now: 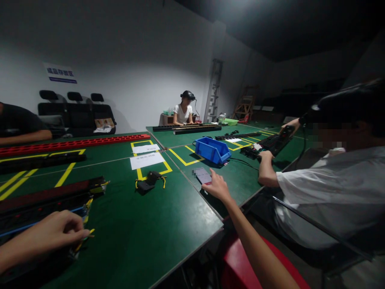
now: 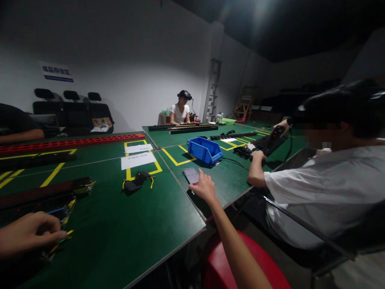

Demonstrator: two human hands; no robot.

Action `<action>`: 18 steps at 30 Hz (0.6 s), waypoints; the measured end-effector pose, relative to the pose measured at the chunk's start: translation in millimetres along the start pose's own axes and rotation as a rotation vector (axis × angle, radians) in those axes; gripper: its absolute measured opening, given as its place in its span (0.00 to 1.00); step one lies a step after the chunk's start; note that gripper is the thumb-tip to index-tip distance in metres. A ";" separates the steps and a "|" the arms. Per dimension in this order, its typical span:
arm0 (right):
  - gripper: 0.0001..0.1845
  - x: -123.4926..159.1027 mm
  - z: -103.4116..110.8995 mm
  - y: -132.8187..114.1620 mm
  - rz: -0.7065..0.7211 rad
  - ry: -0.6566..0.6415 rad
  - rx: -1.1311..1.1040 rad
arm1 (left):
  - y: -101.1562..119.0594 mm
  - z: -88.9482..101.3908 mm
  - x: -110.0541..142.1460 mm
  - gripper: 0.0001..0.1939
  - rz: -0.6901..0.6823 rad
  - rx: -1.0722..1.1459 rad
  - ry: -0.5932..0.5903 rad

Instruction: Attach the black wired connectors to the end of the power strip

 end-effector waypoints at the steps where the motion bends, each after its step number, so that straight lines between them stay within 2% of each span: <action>1: 0.52 -1.7 0.3 -0.4 -0.004 -0.008 -0.001 | 1.6 0.5 0.9 0.31 -0.002 -0.001 -0.003; 7: 0.53 -11.9 -0.8 -14.3 -0.047 -0.033 0.085 | 6.4 0.6 4.5 0.31 -0.003 0.018 -0.003; 11: 0.49 -19.0 -3.4 -20.2 -0.087 -0.033 0.130 | 10.0 2.2 6.5 0.28 0.007 0.015 0.039; 18: 0.53 -28.5 -7.4 -1.6 -0.091 -0.015 0.039 | 14.1 2.6 9.5 0.24 0.004 0.051 0.098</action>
Point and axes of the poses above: each hand's wrist, its own x-axis away from the middle knuckle, its own z-axis out of the back of the hand, y = z × x, the point moved 5 cm from there along -x, towards the middle knuckle, and after that the axes turned 13 degrees about -x, right-handed, at the moved point
